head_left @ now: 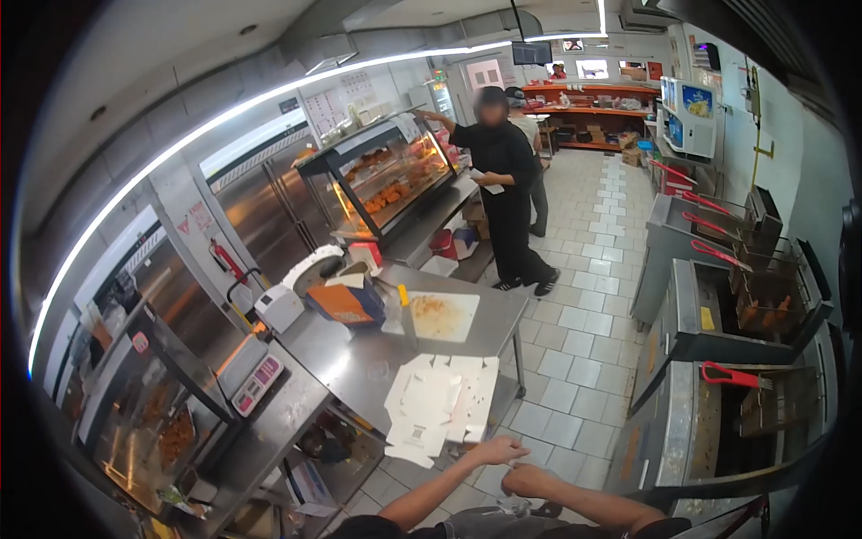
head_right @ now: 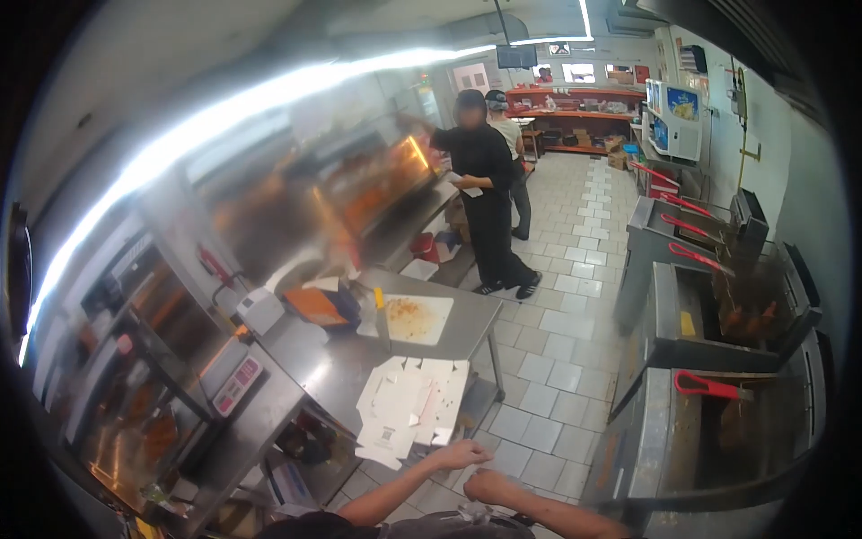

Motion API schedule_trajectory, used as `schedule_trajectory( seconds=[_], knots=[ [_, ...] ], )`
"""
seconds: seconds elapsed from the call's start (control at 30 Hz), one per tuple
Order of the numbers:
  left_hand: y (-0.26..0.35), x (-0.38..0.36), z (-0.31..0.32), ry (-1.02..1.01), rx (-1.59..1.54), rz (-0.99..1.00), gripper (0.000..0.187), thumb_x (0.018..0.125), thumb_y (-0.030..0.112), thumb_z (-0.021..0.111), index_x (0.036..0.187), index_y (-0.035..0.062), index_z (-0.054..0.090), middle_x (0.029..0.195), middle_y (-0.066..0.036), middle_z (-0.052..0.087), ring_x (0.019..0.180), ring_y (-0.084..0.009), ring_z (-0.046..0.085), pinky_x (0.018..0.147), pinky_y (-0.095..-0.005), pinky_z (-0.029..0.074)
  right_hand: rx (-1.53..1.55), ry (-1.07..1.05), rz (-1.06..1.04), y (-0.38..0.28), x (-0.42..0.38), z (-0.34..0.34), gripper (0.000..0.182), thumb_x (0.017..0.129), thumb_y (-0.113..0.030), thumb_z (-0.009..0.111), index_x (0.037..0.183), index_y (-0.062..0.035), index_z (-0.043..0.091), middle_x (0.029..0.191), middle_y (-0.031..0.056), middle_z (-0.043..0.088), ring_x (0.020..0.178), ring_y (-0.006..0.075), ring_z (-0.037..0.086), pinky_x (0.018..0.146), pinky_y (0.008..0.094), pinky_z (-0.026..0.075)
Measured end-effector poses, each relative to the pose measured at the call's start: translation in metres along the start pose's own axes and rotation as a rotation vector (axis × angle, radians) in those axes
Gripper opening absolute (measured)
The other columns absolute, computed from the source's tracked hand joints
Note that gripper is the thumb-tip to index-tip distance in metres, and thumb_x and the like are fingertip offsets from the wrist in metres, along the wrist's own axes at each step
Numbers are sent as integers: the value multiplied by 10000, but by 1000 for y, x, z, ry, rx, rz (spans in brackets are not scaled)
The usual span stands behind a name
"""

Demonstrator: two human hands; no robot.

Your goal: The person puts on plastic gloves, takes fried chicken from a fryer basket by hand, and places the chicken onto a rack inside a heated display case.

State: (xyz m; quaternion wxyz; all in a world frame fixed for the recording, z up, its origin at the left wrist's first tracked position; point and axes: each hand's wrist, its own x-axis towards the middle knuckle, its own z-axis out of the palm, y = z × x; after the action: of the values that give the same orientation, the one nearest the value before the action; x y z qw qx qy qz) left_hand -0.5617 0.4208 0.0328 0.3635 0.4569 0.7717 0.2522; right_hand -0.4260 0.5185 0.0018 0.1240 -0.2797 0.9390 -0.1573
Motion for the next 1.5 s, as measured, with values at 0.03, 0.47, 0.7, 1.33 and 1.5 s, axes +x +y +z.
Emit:
schedule_trajectory(
  seconds=[0.03, 0.47, 0.7, 1.33, 1.5],
  knots=[
    [20, 9, -12, -36, -106, -3, 521, 925, 516, 502, 1028, 18, 617, 882, -91, 598, 793, -184, 546, 729, -342, 445, 40, -16, 1, 13, 2, -5, 126, 709, -103, 610, 790, -124, 704, 763, 79, 685, 746, 263, 660, 733, 395, 503],
    [321, 43, -241, -442, -634, 1386, 1446, 463, 971, 505, 1401, -106, 280, 1303, -200, 347, 1190, -312, 415, 954, -369, 354, 764, 365, 481, 219, -53, 56, 420, 792, -200, 659, 1168, -46, 553, 1018, 140, 646, 938, 288, 620, 806, 383, 482],
    [310, 124, -303, -475, -915, 1727, 1213, 529, 809, 587, 1369, -29, 336, 1227, -159, 391, 1137, -284, 451, 914, -416, 385, 1164, 664, 719, 263, -86, -88, 525, 837, -345, 497, 1280, -78, 410, 1187, 156, 493, 1089, 315, 483, 920, 412, 368],
    [143, 503, -298, 704, -122, 584, 332, 791, 237, 716, 1050, 76, 584, 1030, -131, 565, 905, -295, 572, 763, -380, 457, 1983, 1257, -178, 540, 19, -376, 760, 936, -644, 139, 1523, -163, 95, 1545, 194, 172, 1413, 376, 187, 1160, 474, 130],
    [141, 585, -321, 964, -8, 475, 265, 798, 208, 692, 993, 74, 573, 985, -115, 567, 874, -281, 573, 739, -372, 439, 1899, 1211, -136, 620, 29, -397, 723, 961, -573, 222, 1516, -122, 118, 1535, 208, 192, 1408, 370, 206, 1159, 461, 148]
  ],
)
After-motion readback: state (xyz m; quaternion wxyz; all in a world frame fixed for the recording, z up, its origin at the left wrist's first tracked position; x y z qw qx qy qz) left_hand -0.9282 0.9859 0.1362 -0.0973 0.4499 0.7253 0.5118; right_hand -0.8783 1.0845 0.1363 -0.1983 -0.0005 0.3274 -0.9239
